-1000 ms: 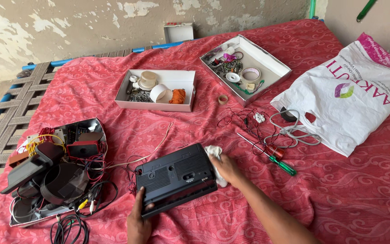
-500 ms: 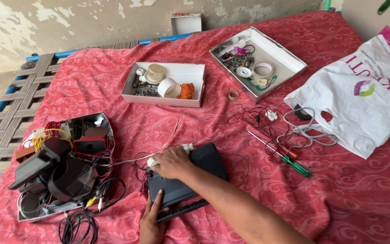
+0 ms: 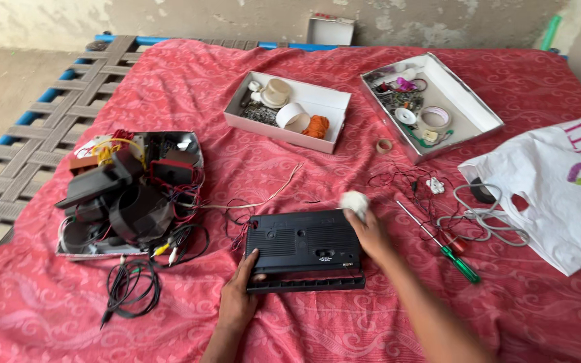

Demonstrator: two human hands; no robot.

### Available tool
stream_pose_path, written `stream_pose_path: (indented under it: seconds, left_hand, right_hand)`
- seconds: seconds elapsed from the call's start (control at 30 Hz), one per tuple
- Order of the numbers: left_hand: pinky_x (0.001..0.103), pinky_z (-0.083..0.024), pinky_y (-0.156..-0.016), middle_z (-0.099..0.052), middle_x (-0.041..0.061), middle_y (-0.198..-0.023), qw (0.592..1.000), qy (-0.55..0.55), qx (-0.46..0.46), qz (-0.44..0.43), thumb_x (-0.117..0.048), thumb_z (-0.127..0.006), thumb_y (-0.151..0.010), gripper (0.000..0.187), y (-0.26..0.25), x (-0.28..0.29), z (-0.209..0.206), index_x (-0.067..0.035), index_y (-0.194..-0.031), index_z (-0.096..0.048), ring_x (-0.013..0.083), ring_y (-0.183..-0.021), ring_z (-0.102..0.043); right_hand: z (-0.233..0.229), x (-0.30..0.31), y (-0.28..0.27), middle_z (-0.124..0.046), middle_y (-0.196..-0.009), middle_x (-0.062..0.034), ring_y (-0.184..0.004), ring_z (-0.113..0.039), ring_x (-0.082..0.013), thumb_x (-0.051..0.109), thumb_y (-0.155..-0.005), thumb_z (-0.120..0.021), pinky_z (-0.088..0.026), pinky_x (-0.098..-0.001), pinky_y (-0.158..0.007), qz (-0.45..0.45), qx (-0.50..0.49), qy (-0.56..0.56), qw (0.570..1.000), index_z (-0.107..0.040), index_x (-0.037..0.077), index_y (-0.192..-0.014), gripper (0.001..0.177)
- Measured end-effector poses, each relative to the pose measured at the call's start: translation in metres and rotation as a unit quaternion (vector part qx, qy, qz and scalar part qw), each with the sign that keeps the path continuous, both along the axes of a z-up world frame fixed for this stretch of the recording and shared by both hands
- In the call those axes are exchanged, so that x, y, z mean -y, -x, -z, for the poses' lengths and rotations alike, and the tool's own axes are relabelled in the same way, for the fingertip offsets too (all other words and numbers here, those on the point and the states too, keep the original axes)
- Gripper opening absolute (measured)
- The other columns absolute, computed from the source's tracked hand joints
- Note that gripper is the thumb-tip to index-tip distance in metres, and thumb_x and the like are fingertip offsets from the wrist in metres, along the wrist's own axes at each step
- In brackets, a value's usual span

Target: The person wipes the exterior of a black portable radio with a white cloth, then picks up and wipes several small wires and a white cable. The person places the radio aside and continues wiping the wires and cable on a red patterned cloth.

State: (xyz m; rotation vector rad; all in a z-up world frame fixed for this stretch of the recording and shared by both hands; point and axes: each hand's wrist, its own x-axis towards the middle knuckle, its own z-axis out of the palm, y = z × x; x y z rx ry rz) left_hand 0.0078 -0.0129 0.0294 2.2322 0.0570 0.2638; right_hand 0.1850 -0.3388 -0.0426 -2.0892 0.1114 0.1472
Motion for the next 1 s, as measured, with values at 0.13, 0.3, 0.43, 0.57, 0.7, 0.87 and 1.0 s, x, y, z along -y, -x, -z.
stream_pose_path:
  seconds: [0.13, 0.3, 0.43, 0.57, 0.7, 0.87, 1.0]
  left_hand:
    - [0.043, -0.057, -0.09, -0.064, 0.018, -0.137, 1.0, -0.003, -0.003, -0.01, -0.015, -0.067, -0.093, 0.055, 0.001, 0.001, -0.007, -0.016, -0.145, -0.051, 0.0382, -0.12, -0.066]
    - [0.042, -0.059, -0.09, -0.061, 0.022, -0.14, 0.997, -0.042, 0.072, 0.001, 0.0, -0.067, -0.083, 0.067, -0.002, 0.014, -0.01, -0.017, -0.146, -0.053, 0.0383, -0.115, -0.068]
    - [0.038, -0.061, -0.087, -0.056, 0.026, -0.143, 0.998, 0.021, -0.041, 0.052, 0.008, -0.064, -0.078, 0.077, 0.0, 0.036, 0.001, -0.021, -0.147, -0.052, 0.0253, -0.096, -0.079]
    - [0.038, -0.062, -0.086, -0.049, 0.028, -0.149, 0.989, 0.056, -0.058, 0.121, 0.009, -0.063, -0.077, 0.078, -0.016, 0.073, 0.012, -0.021, -0.148, -0.051, 0.027, -0.095, -0.079]
    - [0.046, -0.059, -0.088, -0.051, 0.032, -0.143, 0.989, -0.017, 0.074, 0.127, 0.002, -0.073, -0.078, 0.067, -0.025, 0.091, 0.028, -0.013, -0.141, -0.056, 0.0446, -0.107, -0.068]
    - [0.05, -0.054, -0.086, -0.063, 0.021, -0.121, 0.989, 0.001, -0.011, 0.147, -0.005, -0.072, -0.084, 0.046, -0.02, 0.085, 0.041, -0.013, -0.129, -0.061, 0.0436, -0.105, -0.065]
    - [0.049, -0.054, -0.088, -0.064, 0.02, -0.118, 0.986, -0.03, -0.006, 0.166, -0.01, -0.074, -0.085, 0.041, -0.025, 0.085, 0.028, -0.013, -0.124, -0.061, 0.0422, -0.107, -0.065]
  right_hand:
    - [-0.008, -0.012, 0.046, -0.074, -0.113, -0.0181, -0.106, -0.07, -0.0281, 0.057, -0.095, -0.06, -0.052, -0.0404, -0.091, 0.047, 0.028, -0.098, 0.994, -0.064, 0.001, -0.124, 0.063]
    - [-0.073, 0.036, 0.076, -0.081, -0.093, -0.0155, -0.086, -0.078, -0.0263, 0.046, -0.092, -0.068, -0.058, -0.0397, -0.083, -0.078, -0.102, 0.08, 0.988, -0.073, 0.003, -0.11, 0.047]
    - [-0.123, 0.06, 0.073, -0.08, -0.094, -0.0103, -0.083, -0.078, -0.0238, 0.031, -0.089, -0.072, -0.059, -0.0386, -0.075, 0.011, 0.047, 0.031, 0.998, -0.074, 0.005, -0.113, 0.036]
    - [-0.143, -0.004, 0.047, -0.077, -0.108, -0.0108, -0.097, -0.075, -0.0224, 0.028, -0.098, -0.069, -0.058, -0.0374, -0.084, -0.065, 0.28, -0.057, 0.956, -0.069, 0.006, -0.123, 0.033]
    - [-0.122, -0.103, 0.028, -0.073, -0.107, -0.0153, -0.099, -0.072, -0.0325, 0.028, -0.08, -0.084, -0.056, -0.045, -0.085, -0.325, 0.175, 0.067, 0.927, -0.07, 0.008, -0.119, 0.046]
    - [-0.086, -0.147, 0.026, -0.076, -0.1, -0.0088, -0.098, -0.071, -0.0296, 0.021, -0.061, -0.084, -0.048, -0.0506, -0.092, -0.425, 0.219, 0.296, 0.827, -0.079, 0.019, -0.1, 0.039]
    - [-0.073, -0.163, 0.015, -0.077, -0.1, -0.0125, -0.098, -0.072, -0.0301, 0.028, -0.082, -0.078, -0.05, -0.0512, -0.092, -0.459, 0.159, 0.436, 0.757, -0.075, 0.015, -0.107, 0.028]
